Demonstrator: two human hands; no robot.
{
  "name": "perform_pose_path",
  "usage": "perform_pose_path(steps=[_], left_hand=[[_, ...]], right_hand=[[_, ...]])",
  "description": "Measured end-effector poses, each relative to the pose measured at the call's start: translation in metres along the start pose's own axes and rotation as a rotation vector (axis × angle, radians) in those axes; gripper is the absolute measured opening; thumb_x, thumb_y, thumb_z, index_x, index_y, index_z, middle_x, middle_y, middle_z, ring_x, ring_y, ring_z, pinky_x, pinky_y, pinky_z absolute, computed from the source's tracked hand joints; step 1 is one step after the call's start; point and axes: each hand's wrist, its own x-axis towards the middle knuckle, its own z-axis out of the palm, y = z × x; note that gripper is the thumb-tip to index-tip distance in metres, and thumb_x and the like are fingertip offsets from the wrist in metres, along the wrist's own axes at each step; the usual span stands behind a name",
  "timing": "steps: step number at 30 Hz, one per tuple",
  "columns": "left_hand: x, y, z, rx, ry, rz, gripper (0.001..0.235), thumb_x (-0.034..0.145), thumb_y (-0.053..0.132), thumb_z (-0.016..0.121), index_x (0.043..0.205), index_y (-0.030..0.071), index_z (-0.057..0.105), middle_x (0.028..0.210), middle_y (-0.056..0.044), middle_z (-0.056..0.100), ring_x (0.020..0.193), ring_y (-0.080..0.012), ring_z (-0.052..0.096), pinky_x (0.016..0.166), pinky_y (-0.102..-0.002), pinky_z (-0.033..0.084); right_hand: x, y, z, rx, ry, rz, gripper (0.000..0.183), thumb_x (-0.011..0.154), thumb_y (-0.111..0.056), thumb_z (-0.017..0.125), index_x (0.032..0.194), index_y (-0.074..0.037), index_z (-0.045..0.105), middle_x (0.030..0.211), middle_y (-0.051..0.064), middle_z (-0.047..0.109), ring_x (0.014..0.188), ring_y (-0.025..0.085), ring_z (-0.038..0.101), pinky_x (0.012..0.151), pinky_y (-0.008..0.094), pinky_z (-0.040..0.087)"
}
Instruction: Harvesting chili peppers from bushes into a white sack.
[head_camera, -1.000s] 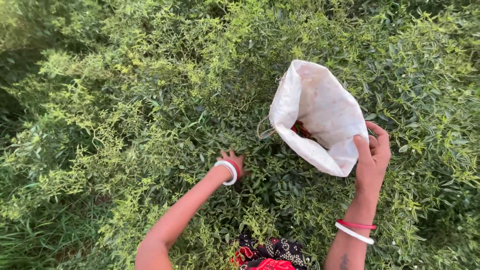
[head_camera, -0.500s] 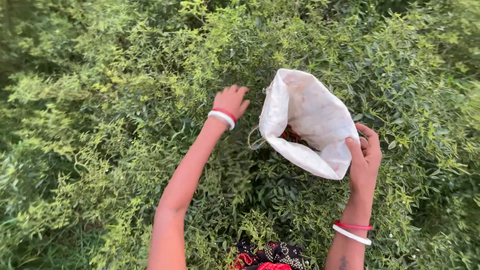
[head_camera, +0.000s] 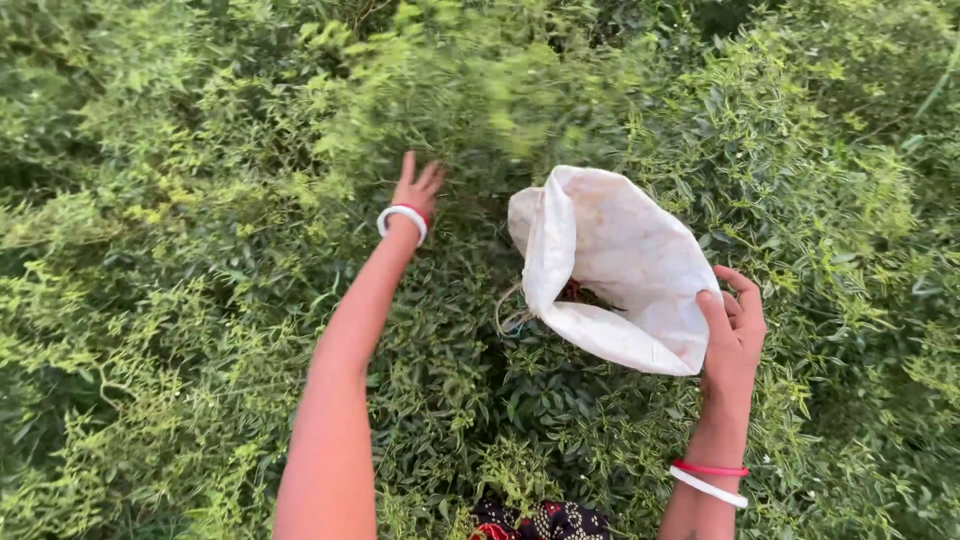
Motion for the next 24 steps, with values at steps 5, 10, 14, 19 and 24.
perform_pose_path(steps=[5,10,14,19,24], left_hand=[[-0.023,-0.018,0.032,-0.3,-0.212,-0.141,0.046,0.107,0.041,0.039,0.152,0.05,0.039,0.173,-0.003,0.01,0.158,-0.0323,0.013,0.117,-0.075,-0.003],[-0.035,-0.006,0.036,-0.283,-0.152,-0.139,0.051,0.105,0.039,0.045,0.154,0.051,0.036,0.174,-0.006,0.007,0.157,-0.0323,0.014,0.117,-0.075,-0.003],[-0.058,-0.005,-0.003,-0.511,-0.189,-0.168,0.087,0.081,0.053,0.074,0.157,0.043,0.034,0.174,-0.008,0.001,0.157,-0.0358,0.006,0.116,-0.068,0.003],[-0.094,0.038,-0.081,-0.868,-0.164,-0.265,0.071,0.088,0.051,0.072,0.152,0.037,0.043,0.174,-0.013,0.009,0.159,-0.0436,-0.001,0.119,-0.073,0.001],[-0.136,0.155,-0.116,-1.407,-0.342,-0.08,0.085,0.091,0.049,0.058,0.167,0.042,0.021,0.165,-0.019,0.034,0.15,-0.0461,0.031,0.119,-0.078,0.02]], right_hand=[[-0.004,-0.001,0.007,0.018,-0.014,0.007,0.042,0.1,-0.008,0.062,0.141,-0.002,0.054,0.109,0.009,0.071,0.092,0.011,0.065,0.078,0.025,0.051],[-0.001,0.002,0.014,0.04,-0.065,-0.017,0.042,0.1,-0.006,0.062,0.141,-0.001,0.054,0.109,0.009,0.071,0.093,0.01,0.065,0.079,0.024,0.051],[0.002,0.005,0.013,0.056,-0.071,-0.018,0.041,0.101,-0.006,0.062,0.141,-0.001,0.054,0.108,0.008,0.07,0.092,0.01,0.065,0.078,0.024,0.05],[0.002,0.006,0.012,0.039,-0.061,-0.035,0.04,0.101,-0.007,0.063,0.14,-0.001,0.054,0.107,0.008,0.071,0.092,0.01,0.066,0.079,0.024,0.051],[0.006,0.015,0.006,0.054,-0.052,-0.033,0.04,0.102,-0.008,0.064,0.14,-0.001,0.054,0.109,0.009,0.071,0.092,0.01,0.066,0.08,0.024,0.051]])
